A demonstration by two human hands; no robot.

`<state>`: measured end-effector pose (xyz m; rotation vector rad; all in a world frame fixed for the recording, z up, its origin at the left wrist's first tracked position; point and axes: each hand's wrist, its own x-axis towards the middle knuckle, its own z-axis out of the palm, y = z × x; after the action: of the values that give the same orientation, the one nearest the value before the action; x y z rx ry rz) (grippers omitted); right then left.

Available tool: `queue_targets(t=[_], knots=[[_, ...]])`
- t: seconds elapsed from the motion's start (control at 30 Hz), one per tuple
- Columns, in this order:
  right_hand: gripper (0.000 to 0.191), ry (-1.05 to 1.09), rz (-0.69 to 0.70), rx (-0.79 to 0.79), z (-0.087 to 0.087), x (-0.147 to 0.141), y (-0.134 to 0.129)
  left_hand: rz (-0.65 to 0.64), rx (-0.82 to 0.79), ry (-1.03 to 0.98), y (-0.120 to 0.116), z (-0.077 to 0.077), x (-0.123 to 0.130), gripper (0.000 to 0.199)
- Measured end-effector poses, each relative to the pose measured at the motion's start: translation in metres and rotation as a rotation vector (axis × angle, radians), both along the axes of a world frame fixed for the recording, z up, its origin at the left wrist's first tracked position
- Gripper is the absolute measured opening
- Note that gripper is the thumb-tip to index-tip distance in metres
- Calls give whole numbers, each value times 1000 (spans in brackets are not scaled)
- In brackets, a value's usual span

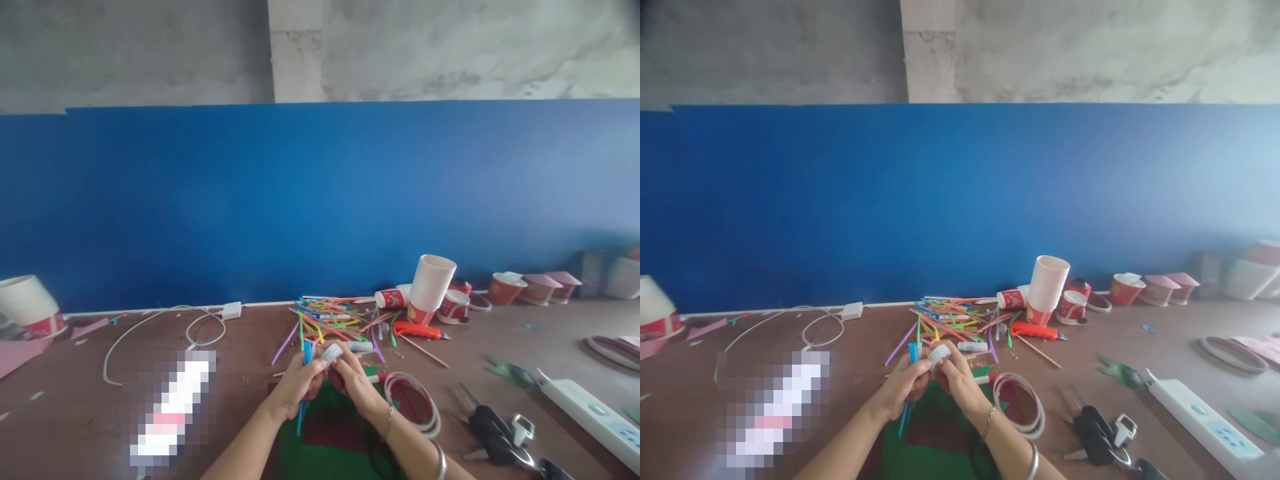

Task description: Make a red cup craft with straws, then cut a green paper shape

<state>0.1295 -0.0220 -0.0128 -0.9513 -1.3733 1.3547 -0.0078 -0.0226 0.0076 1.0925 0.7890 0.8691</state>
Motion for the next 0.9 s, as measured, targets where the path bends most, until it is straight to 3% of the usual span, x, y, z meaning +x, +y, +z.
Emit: queue_targets(t=[0.17, 0.37, 0.53, 0.63, 0.8, 0.9], knots=[[24, -340, -100, 374, 4, 10, 2, 6, 1, 89, 2, 4, -2, 31], [34, -679, -172, 499, 3, 14, 0, 26, 13, 160, 3, 5, -2, 29], [37, -817, -171, 542, 8, 15, -3, 23, -24, 195, 6, 5, -4, 28], [35, -752, -188, 497, 8, 14, -3, -4, -37, 173, 6, 5, -6, 28], [19, -269, -111, 261, 5, 2, -3, -86, -35, 41, 5, 2, -8, 29], [20, -141, -53, 95, 3, -1, -2, -78, -16, 17, 6, -1, -8, 27]])
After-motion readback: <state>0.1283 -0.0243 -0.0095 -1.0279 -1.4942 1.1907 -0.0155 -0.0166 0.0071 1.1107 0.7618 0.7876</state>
